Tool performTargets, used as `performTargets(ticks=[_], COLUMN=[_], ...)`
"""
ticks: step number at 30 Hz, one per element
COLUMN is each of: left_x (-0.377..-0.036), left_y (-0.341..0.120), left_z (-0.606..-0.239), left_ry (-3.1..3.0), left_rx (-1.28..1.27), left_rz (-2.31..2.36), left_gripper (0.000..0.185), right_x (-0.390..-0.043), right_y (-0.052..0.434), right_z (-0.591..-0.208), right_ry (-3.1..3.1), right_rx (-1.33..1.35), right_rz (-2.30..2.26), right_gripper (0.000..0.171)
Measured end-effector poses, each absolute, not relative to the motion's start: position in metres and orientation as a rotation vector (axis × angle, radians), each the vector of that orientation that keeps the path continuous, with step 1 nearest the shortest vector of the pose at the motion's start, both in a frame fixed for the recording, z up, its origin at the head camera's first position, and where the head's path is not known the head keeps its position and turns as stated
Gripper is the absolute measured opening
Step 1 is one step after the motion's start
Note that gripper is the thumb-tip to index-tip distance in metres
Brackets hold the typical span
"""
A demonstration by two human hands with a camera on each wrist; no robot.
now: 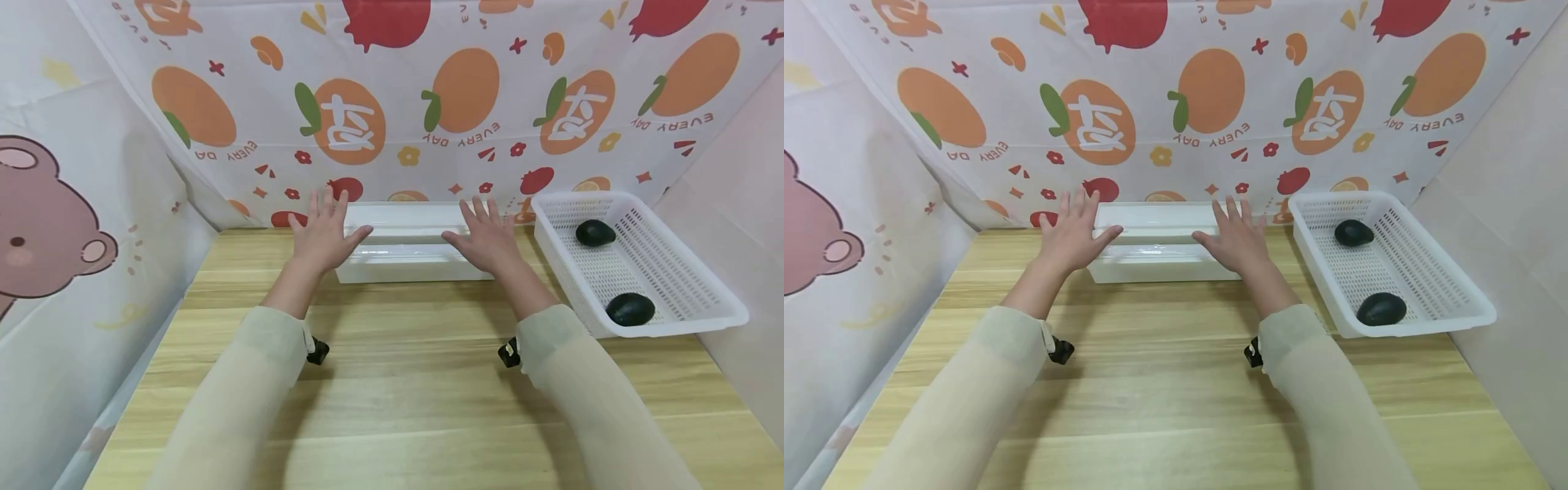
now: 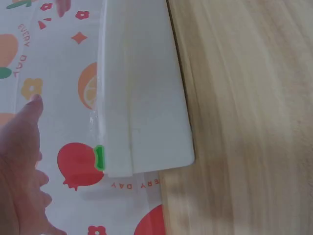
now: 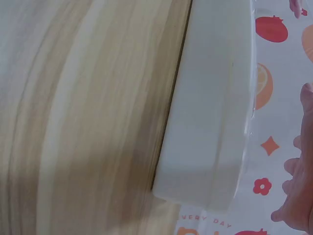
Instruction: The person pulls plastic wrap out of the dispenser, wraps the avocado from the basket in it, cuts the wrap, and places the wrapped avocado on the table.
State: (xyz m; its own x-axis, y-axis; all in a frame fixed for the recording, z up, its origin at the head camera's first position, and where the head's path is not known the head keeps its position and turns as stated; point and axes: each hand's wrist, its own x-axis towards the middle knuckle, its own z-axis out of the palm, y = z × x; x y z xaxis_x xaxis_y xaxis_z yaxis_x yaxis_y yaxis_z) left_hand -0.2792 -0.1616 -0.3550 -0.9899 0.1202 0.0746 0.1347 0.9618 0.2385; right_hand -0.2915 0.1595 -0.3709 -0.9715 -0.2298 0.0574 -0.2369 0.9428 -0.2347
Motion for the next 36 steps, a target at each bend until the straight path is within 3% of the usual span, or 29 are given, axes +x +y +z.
performTargets(ticks=[10,25,36], left_x=[-0.271,-0.262,-0.259], left_y=[-0.171,-0.173,-0.172], left_z=[-0.366,-0.385,-0.396], left_ry=[-2.974,-2.957,-2.924], left_rx=[-0.338,-0.387,-0.386], left_rz=[-0.599,-0.655,-0.628], left_gripper=[0.093,0.07,0.045], right_x=[-0.288,-0.282,-0.277], right_y=[0.184,0.203,0.21], right_z=[-0.385,-0.407,-0.417], right_ry=[-3.007,-2.979,-2.937], right_rx=[0.502,0.602,0.588], right_rz=[0.601,0.618,0.735], right_gripper=[0.086,0.073,0.044])
